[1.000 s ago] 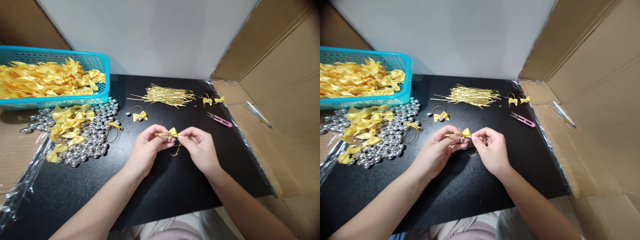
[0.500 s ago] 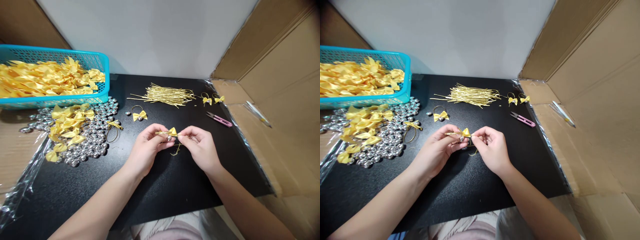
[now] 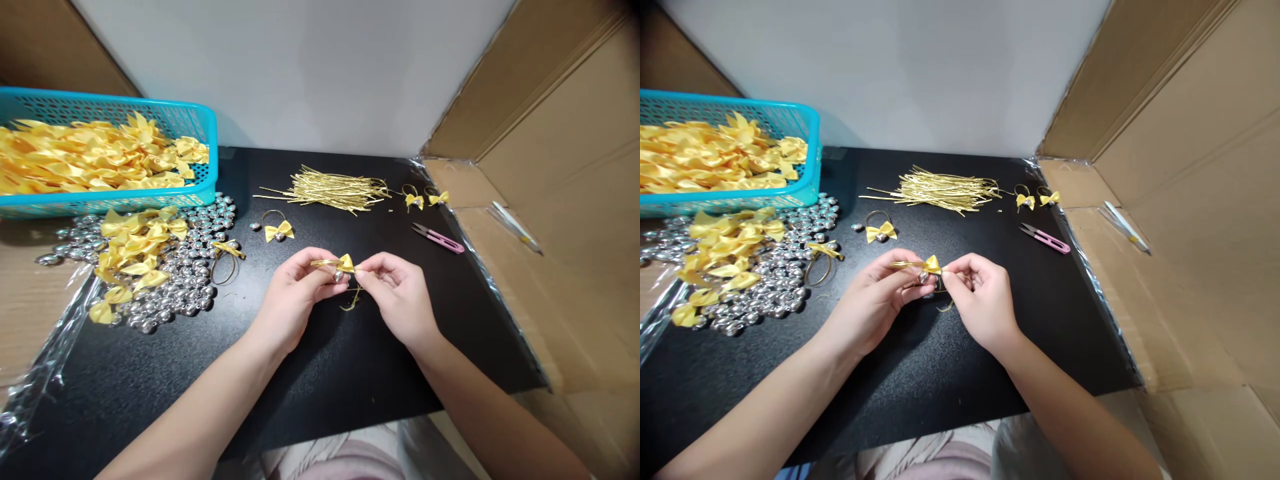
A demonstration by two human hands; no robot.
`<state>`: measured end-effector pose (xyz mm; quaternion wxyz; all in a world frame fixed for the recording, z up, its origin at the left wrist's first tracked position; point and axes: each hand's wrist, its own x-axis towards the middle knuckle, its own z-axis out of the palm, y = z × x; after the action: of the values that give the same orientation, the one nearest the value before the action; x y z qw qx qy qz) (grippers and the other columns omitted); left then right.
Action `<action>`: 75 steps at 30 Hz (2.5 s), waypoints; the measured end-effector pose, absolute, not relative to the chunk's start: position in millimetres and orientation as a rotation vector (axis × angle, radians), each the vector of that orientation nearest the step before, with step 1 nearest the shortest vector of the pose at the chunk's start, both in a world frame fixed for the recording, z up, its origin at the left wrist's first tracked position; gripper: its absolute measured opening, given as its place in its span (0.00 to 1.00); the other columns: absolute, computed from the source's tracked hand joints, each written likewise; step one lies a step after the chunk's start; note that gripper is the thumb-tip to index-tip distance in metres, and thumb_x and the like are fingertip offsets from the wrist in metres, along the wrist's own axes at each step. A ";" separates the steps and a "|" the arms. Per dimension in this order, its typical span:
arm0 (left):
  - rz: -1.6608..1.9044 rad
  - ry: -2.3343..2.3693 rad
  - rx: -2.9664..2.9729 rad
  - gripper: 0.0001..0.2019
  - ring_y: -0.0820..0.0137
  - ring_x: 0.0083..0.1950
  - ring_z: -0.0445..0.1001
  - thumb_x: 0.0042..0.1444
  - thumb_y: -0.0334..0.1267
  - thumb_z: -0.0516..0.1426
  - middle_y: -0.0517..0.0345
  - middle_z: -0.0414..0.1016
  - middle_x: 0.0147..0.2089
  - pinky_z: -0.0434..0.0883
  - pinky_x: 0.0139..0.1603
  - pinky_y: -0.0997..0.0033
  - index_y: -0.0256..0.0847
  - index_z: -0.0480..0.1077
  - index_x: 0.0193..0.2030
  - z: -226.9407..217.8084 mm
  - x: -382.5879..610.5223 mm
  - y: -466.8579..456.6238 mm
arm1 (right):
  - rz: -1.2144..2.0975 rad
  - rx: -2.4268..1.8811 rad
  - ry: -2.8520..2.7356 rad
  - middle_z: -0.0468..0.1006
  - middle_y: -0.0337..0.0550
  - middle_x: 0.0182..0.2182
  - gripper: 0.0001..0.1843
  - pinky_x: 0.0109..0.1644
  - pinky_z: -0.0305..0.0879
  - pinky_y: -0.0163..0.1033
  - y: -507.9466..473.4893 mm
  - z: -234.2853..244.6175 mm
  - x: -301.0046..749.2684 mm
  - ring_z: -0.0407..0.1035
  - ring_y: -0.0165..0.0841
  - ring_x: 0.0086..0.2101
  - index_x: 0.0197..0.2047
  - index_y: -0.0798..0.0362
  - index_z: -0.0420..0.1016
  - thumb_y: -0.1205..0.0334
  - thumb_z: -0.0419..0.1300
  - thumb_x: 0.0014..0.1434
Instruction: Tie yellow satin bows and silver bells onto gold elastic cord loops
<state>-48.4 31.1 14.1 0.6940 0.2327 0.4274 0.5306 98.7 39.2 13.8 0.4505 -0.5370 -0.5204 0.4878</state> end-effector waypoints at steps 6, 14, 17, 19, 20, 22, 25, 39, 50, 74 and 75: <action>1.196 0.972 0.525 0.06 0.74 0.30 0.79 0.45 0.30 0.66 0.59 0.80 0.28 0.77 0.35 0.78 0.38 0.74 0.31 14.9 -48.6 30.0 | 1.176 -1.338 -1.296 0.74 0.39 0.21 0.04 0.26 0.61 0.34 36.7 13.0 96.2 0.64 0.28 0.23 0.26 0.53 0.74 0.62 0.63 0.49; 1.198 0.976 0.533 0.08 0.75 0.30 0.78 0.45 0.30 0.66 0.61 0.78 0.28 0.77 0.35 0.78 0.38 0.72 0.32 15.0 -48.3 30.6 | 1.156 -1.337 -1.296 0.74 0.39 0.21 0.04 0.26 0.62 0.34 35.9 13.0 94.9 0.64 0.28 0.23 0.25 0.53 0.73 0.63 0.62 0.49; 1.201 0.988 0.501 0.11 0.75 0.30 0.79 0.43 0.28 0.66 0.64 0.75 0.27 0.78 0.35 0.77 0.39 0.68 0.30 15.0 -49.0 30.5 | 1.175 -1.336 -1.293 0.73 0.39 0.21 0.04 0.26 0.61 0.34 35.9 13.4 94.4 0.63 0.28 0.23 0.26 0.53 0.73 0.63 0.62 0.49; 1.193 0.987 0.478 0.11 0.74 0.30 0.79 0.42 0.27 0.66 0.65 0.74 0.27 0.78 0.35 0.77 0.39 0.68 0.30 14.5 -49.5 30.7 | 1.181 -1.338 -1.298 0.72 0.39 0.21 0.04 0.26 0.61 0.34 35.9 13.7 94.4 0.62 0.28 0.23 0.26 0.53 0.74 0.63 0.62 0.49; 1.185 0.984 0.469 0.11 0.73 0.31 0.80 0.42 0.27 0.66 0.66 0.74 0.28 0.78 0.35 0.76 0.38 0.68 0.30 14.1 -49.6 31.0 | 1.181 -1.340 -1.304 0.72 0.38 0.21 0.04 0.26 0.60 0.34 35.9 14.0 94.6 0.62 0.28 0.22 0.26 0.54 0.74 0.63 0.62 0.49; 1.173 0.977 0.455 0.09 0.73 0.30 0.80 0.43 0.27 0.66 0.65 0.74 0.28 0.79 0.35 0.76 0.38 0.70 0.30 13.0 -49.4 31.7 | 1.174 -1.348 -1.325 0.71 0.38 0.20 0.04 0.25 0.60 0.34 36.1 14.4 95.3 0.61 0.27 0.22 0.26 0.54 0.73 0.63 0.61 0.50; 1.162 0.987 0.435 0.07 0.73 0.29 0.80 0.43 0.27 0.66 0.63 0.77 0.28 0.79 0.33 0.77 0.37 0.73 0.29 11.4 -49.0 33.1 | 1.162 -1.357 -1.359 0.70 0.36 0.20 0.04 0.25 0.58 0.34 36.3 14.5 96.5 0.60 0.26 0.21 0.26 0.54 0.73 0.63 0.61 0.50; 1.156 1.000 0.395 0.08 0.74 0.28 0.80 0.43 0.25 0.66 0.60 0.80 0.27 0.79 0.32 0.81 0.37 0.78 0.32 9.8 -48.7 33.9 | 1.125 -1.347 -1.385 0.70 0.36 0.20 0.04 0.26 0.59 0.33 35.9 16.5 98.5 0.61 0.26 0.22 0.26 0.55 0.74 0.66 0.60 0.51; 1.137 1.005 0.396 0.08 0.74 0.28 0.80 0.43 0.24 0.65 0.58 0.81 0.27 0.80 0.33 0.80 0.36 0.78 0.31 10.7 -49.7 32.6 | 1.119 -1.330 -1.428 0.69 0.36 0.20 0.04 0.26 0.58 0.33 36.4 15.9 98.9 0.60 0.26 0.22 0.27 0.55 0.73 0.66 0.60 0.52; 1.204 1.008 0.603 0.07 0.73 0.30 0.80 0.44 0.32 0.70 0.58 0.82 0.31 0.79 0.34 0.78 0.39 0.81 0.32 10.4 -49.6 27.7 | 1.350 -1.216 -1.279 0.69 0.36 0.21 0.04 0.27 0.60 0.34 38.6 16.5 99.5 0.62 0.27 0.23 0.28 0.54 0.73 0.64 0.62 0.51; 1.240 1.011 0.690 0.06 0.74 0.31 0.80 0.47 0.32 0.69 0.58 0.82 0.32 0.78 0.35 0.78 0.41 0.81 0.34 10.5 -50.2 25.9 | 1.346 -1.178 -1.286 0.69 0.36 0.22 0.03 0.28 0.60 0.34 39.0 15.9 99.8 0.62 0.27 0.24 0.28 0.54 0.73 0.64 0.63 0.52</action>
<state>-50.2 25.9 10.5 0.6437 0.3032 0.4441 0.5445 99.8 39.0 15.9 0.4521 -0.4770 -0.5206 0.5450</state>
